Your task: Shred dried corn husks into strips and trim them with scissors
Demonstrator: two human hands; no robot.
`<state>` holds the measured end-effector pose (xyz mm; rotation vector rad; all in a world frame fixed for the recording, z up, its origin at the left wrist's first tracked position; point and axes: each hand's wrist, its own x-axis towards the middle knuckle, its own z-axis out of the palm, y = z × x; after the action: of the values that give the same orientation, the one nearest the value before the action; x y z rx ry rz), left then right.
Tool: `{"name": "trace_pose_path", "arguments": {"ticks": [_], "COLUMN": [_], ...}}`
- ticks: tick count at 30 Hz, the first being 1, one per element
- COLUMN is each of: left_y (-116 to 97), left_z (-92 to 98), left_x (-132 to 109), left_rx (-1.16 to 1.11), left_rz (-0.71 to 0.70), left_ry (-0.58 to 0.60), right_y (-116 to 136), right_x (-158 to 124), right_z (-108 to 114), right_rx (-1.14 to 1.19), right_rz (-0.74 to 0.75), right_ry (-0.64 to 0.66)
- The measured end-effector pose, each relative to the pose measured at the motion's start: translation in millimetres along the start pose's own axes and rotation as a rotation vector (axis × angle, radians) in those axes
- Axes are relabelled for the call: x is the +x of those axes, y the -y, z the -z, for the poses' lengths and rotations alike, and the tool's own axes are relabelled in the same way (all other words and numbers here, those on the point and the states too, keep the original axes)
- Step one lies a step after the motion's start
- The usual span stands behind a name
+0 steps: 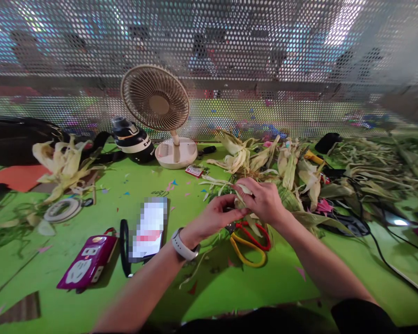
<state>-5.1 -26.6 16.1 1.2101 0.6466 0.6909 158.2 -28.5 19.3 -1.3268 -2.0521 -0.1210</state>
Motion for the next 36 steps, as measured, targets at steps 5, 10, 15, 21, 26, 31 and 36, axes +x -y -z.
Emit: {"name": "trace_pose_path", "arguments": {"ticks": [5, 10, 15, 21, 26, 31, 36], "left_y": [9, 1, -9, -9, -7, -7, -8], "left_z": [-1.3, 5.2, 24.8, 39.8, 39.7, 34.0, 26.9], "left_x": [3, 2, 2, 4, 6, 7, 7], "left_rx": [-0.032, 0.008, 0.091, 0.072, 0.035, -0.005, 0.015], "left_rz": [-0.025, 0.010, 0.109, 0.149, 0.185, 0.196, 0.172], "left_ry": [-0.014, -0.036, 0.043, 0.049, 0.021, -0.020, -0.099], "right_y": [5, -14, -56, -76, -71, -46, -20], "right_x": [5, 17, 22, 21, 16, 13, 13], "right_z": [1, 10, 30, 56, 56, 35, 30], "right_rx": [0.125, 0.459, 0.699, 0.867, 1.183, 1.348, 1.287], "right_rz": [-0.135, -0.305, -0.283, -0.297, -0.355, -0.319, -0.239], "right_ry": [0.031, 0.378, 0.760, 0.704, 0.469, 0.284, 0.327]}}
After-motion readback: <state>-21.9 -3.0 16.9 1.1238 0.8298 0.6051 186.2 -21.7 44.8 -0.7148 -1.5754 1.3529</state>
